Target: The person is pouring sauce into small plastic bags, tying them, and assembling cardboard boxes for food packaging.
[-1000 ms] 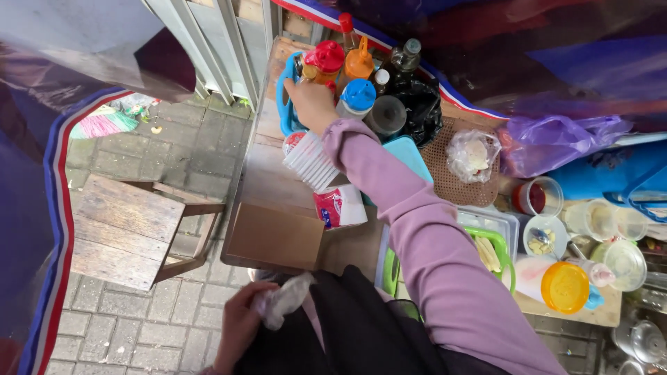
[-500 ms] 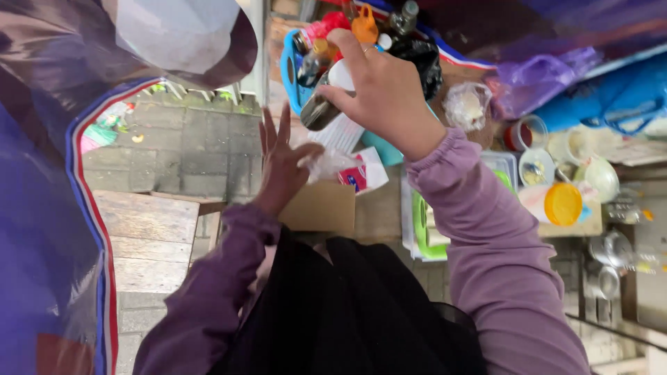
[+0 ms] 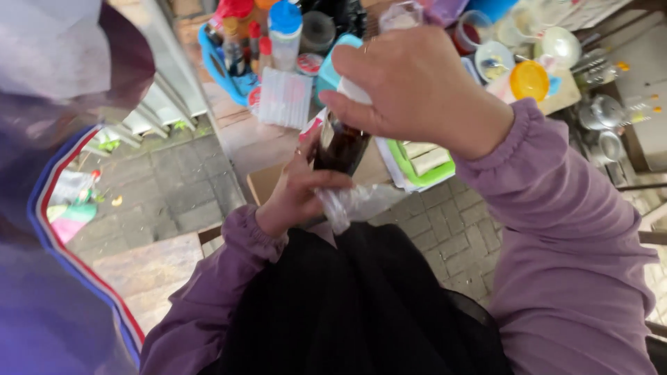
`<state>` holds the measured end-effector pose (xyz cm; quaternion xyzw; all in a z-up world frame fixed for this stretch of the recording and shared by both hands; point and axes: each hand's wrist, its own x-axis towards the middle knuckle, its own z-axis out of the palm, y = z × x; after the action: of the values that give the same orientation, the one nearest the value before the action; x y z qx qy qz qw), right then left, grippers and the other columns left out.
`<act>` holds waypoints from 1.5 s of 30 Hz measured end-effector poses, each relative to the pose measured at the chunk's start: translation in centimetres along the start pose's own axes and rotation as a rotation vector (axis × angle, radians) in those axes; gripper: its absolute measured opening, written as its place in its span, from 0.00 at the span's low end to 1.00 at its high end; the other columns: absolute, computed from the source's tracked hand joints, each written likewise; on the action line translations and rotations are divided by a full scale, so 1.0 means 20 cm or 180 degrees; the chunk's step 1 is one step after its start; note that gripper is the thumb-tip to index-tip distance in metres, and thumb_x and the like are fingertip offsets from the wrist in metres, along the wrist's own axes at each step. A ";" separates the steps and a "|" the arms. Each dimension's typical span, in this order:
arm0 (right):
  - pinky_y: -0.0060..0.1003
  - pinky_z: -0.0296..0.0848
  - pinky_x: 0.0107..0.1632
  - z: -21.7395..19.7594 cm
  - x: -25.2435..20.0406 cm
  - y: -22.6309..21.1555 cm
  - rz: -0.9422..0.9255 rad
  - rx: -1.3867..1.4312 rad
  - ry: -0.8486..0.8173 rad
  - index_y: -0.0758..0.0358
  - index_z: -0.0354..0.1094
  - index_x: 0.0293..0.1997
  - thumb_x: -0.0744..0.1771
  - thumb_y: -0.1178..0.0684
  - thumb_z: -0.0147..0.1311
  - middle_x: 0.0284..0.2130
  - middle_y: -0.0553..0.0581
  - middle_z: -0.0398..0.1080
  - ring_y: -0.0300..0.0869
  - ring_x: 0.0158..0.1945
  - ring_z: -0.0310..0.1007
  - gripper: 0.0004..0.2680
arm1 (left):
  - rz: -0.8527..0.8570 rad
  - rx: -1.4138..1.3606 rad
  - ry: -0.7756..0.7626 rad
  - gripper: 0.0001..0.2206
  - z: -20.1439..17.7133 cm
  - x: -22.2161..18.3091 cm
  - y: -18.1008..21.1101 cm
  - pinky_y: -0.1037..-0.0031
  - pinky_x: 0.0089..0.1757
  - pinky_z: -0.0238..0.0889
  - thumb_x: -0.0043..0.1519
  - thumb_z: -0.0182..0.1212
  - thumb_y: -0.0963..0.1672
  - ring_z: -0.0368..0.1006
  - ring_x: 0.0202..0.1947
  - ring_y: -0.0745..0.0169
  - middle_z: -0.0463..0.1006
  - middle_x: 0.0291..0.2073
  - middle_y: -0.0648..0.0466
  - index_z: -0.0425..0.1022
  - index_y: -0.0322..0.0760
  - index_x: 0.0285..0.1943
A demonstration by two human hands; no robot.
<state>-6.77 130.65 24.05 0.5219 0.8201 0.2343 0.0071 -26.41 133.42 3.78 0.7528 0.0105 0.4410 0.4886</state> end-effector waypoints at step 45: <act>0.50 0.72 0.62 1.00 -0.42 -0.33 0.2340 0.5439 0.0627 0.69 0.70 0.59 0.54 0.56 0.81 0.50 0.65 0.75 0.49 0.55 0.72 0.30 | -0.0588 -0.0435 -0.0214 0.06 -0.05 0.07 -0.27 0.53 0.58 0.62 0.58 0.72 0.44 0.74 0.56 0.40 0.64 0.67 0.34 0.85 0.53 0.42</act>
<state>-3.49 128.65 1.60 0.5546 0.4946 -0.4173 -0.5231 -23.97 137.54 0.85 0.7280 0.0333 0.3683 0.5773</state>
